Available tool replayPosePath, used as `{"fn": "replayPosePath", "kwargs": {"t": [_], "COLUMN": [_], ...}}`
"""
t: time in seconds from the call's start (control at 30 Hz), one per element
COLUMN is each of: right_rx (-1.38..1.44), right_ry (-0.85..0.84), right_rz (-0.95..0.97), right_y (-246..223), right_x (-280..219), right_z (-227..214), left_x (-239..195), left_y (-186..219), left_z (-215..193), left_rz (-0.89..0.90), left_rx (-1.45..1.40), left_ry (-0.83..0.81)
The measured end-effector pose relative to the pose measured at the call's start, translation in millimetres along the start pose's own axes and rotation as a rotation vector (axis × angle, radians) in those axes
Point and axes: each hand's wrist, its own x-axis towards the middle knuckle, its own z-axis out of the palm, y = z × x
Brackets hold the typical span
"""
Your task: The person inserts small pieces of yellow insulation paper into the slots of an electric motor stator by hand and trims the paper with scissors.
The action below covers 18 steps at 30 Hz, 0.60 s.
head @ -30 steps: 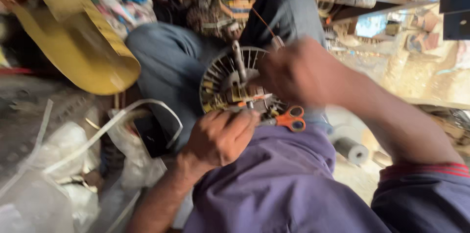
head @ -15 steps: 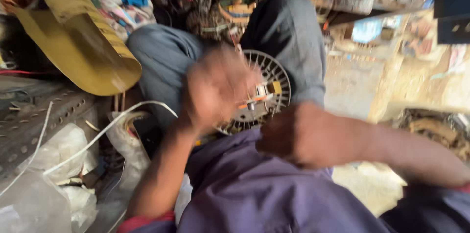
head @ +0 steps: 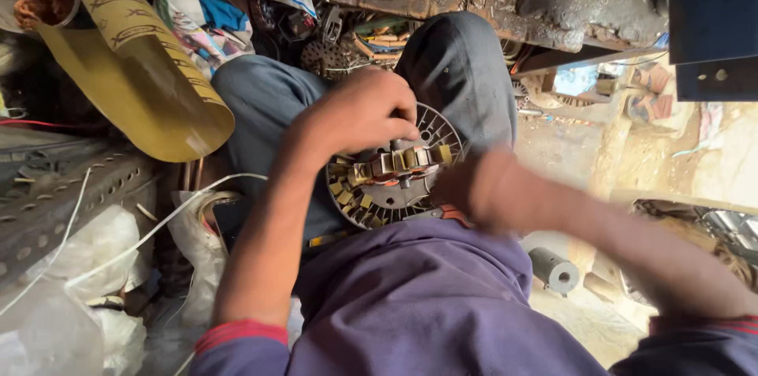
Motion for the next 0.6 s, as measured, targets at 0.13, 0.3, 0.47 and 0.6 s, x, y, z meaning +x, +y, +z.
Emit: {"fn": "replayPosePath", "kwargs": {"t": [0.13, 0.3, 0.47, 0.6], "right_rx": [0.465, 0.232, -0.252, -0.297], "right_ry": [0.293, 0.419, 0.504, -0.463], "right_rz": [-0.413, 0.004, 0.309, 0.207], "right_y": [-3.3, 67.3, 74.9, -1.2], "right_x": [-5.6, 48.2, 1.7, -1.6], "right_z": [-17.7, 4.0, -19.9, 15.5], "left_x": [-63.3, -65.8, -12.8, -3.9], "left_y": [52.3, 72.7, 12.9, -13.2], "left_z": [20.2, 36.0, 28.2, 1.1], "left_rz": [0.126, -0.020, 0.195, 0.027], "left_rx": [-0.145, -0.317, -0.046, -0.025], "left_ry": [0.368, 0.581, 0.397, 0.011]}}
